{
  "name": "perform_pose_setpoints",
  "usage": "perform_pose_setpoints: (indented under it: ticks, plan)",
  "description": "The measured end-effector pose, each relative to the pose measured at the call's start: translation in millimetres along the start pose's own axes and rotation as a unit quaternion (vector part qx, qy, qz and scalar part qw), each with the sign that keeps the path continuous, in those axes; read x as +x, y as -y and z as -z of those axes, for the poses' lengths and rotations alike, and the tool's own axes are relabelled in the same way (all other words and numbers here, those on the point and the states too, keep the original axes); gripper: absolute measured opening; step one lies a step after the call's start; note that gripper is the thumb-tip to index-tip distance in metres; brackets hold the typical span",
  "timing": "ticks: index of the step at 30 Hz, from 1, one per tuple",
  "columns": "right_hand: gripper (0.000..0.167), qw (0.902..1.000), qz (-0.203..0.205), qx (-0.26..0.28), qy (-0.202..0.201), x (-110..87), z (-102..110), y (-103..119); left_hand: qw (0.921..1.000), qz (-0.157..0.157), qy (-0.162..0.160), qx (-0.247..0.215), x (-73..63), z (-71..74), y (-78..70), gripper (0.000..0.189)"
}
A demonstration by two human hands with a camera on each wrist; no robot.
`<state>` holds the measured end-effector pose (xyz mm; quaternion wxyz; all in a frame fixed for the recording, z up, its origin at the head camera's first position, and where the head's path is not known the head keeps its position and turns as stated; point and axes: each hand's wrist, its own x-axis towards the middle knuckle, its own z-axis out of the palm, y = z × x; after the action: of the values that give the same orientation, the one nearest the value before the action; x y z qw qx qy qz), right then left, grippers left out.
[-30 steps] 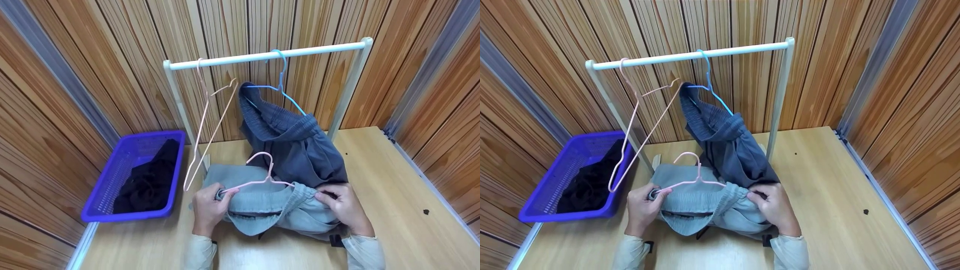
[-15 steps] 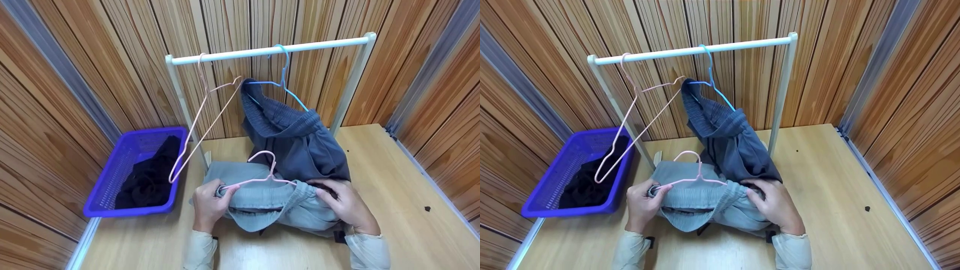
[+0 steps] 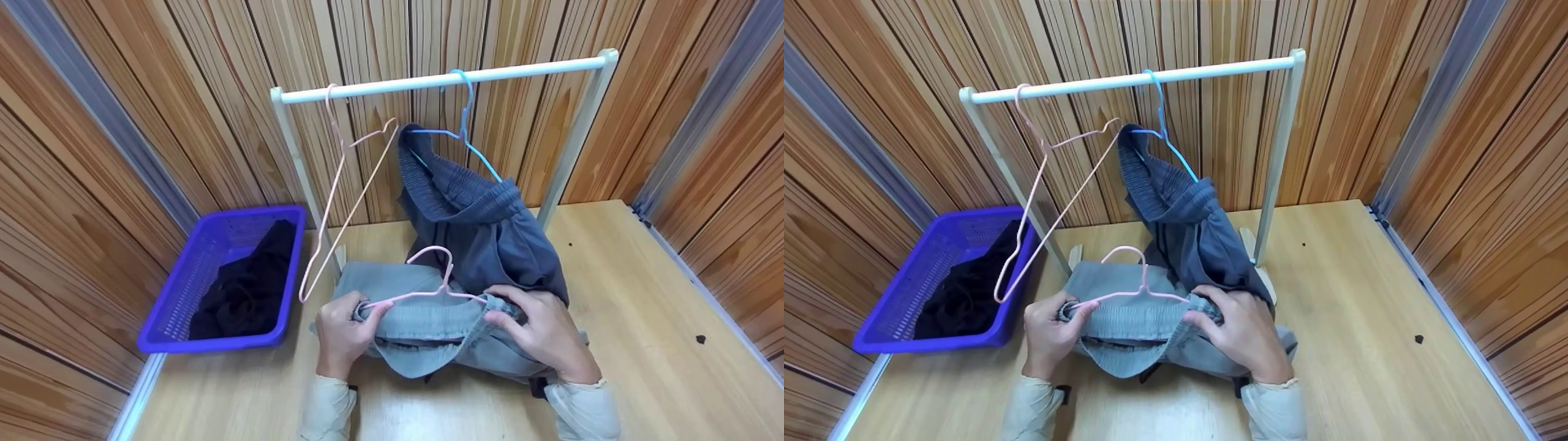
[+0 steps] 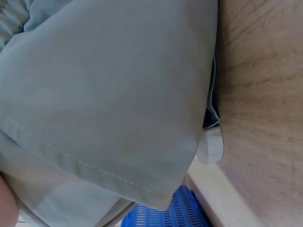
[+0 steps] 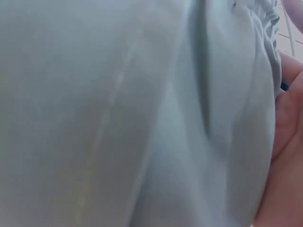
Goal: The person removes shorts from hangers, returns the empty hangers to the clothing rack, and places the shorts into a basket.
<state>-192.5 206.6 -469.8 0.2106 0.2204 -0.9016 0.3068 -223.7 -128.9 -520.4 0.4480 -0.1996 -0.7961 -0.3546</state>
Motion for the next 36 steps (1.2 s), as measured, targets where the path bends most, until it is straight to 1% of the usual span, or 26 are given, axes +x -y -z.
perform_pose_setpoints:
  ticks: [7, 9, 12, 14, 17, 22, 26, 32, 36]
  plan:
    - [0.026, 0.9993, 0.03, 0.007, -0.023, 3.2, -4.1, 7.2, 0.9998, -0.015, -0.006, -0.009, 3.6, 1.8, -3.0, 0.052]
    - [0.023, 0.9981, 0.047, 0.011, -0.038, 3.8, -4.4, 8.7, 0.9998, -0.013, -0.005, -0.011, 4.3, 2.7, -3.7, 0.053]
    - [0.018, 0.9943, 0.08, 0.017, -0.068, 5.4, -5.1, 9.7, 0.9999, -0.01, -0.008, -0.003, 5.2, 4.6, -3.9, 0.052]
    - [0.017, 0.9924, 0.09, 0.02, -0.083, 5.7, -5.0, 9.8, 0.9999, -0.012, -0.011, 0.0, 5.9, 6.0, -3.9, 0.051]
    - [0.017, 0.9911, 0.088, 0.02, -0.099, 4.7, -3.6, 7.7, 0.9997, -0.016, -0.019, 0.004, 7.1, 8.3, -3.5, 0.049]
    - [0.019, 0.9899, 0.077, 0.019, -0.118, 1.8, 1.2, 1.1, 0.9995, -0.014, -0.026, 0.01, 8.0, 12.3, -1.6, 0.049]
    - [0.018, 0.9887, 0.066, 0.027, -0.132, -0.4, 6.5, -3.2, 0.9995, -0.008, -0.03, 0.004, 8.2, 16.2, 1.0, 0.049]
    - [0.018, 0.9838, 0.061, 0.032, -0.166, -0.9, 10.4, -8.3, 0.9994, -0.001, -0.033, -0.005, 7.9, 20.7, 4.7, 0.049]
    - [0.017, 0.9813, 0.05, 0.031, -0.183, -2.3, 12.1, -11.0, 0.9994, 0.002, -0.033, -0.009, 7.3, 22.1, 6.7, 0.047]
